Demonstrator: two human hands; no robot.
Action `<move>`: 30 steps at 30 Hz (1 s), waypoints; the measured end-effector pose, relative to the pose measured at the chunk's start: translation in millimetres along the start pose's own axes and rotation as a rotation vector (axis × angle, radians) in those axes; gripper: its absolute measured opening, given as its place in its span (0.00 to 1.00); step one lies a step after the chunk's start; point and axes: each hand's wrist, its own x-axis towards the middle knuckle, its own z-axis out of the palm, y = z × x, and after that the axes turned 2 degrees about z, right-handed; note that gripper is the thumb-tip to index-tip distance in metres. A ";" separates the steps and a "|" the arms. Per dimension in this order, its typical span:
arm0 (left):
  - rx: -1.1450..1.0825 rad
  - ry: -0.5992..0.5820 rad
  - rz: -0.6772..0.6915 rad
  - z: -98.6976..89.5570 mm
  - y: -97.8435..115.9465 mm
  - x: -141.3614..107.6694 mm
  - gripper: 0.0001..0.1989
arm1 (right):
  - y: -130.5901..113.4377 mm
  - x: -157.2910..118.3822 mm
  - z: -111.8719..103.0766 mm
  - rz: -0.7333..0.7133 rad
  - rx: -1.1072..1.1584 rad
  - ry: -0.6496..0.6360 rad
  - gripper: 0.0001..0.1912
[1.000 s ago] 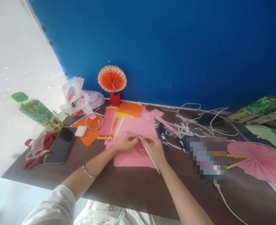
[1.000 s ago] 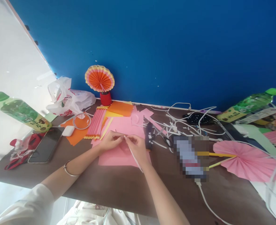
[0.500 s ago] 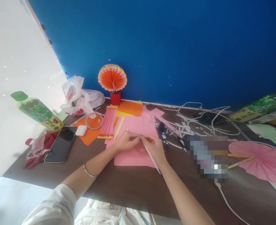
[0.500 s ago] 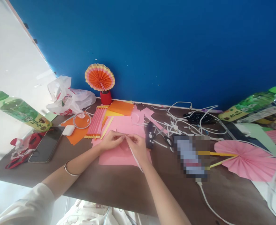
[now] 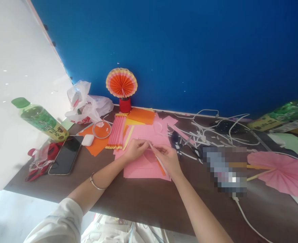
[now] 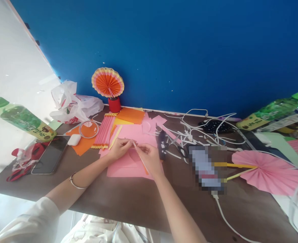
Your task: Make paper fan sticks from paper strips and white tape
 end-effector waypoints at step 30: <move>-0.313 0.050 -0.075 -0.3 5.7 1.4 0.16 | 3.5 3.2 -2.8 -0.042 -0.038 0.028 0.18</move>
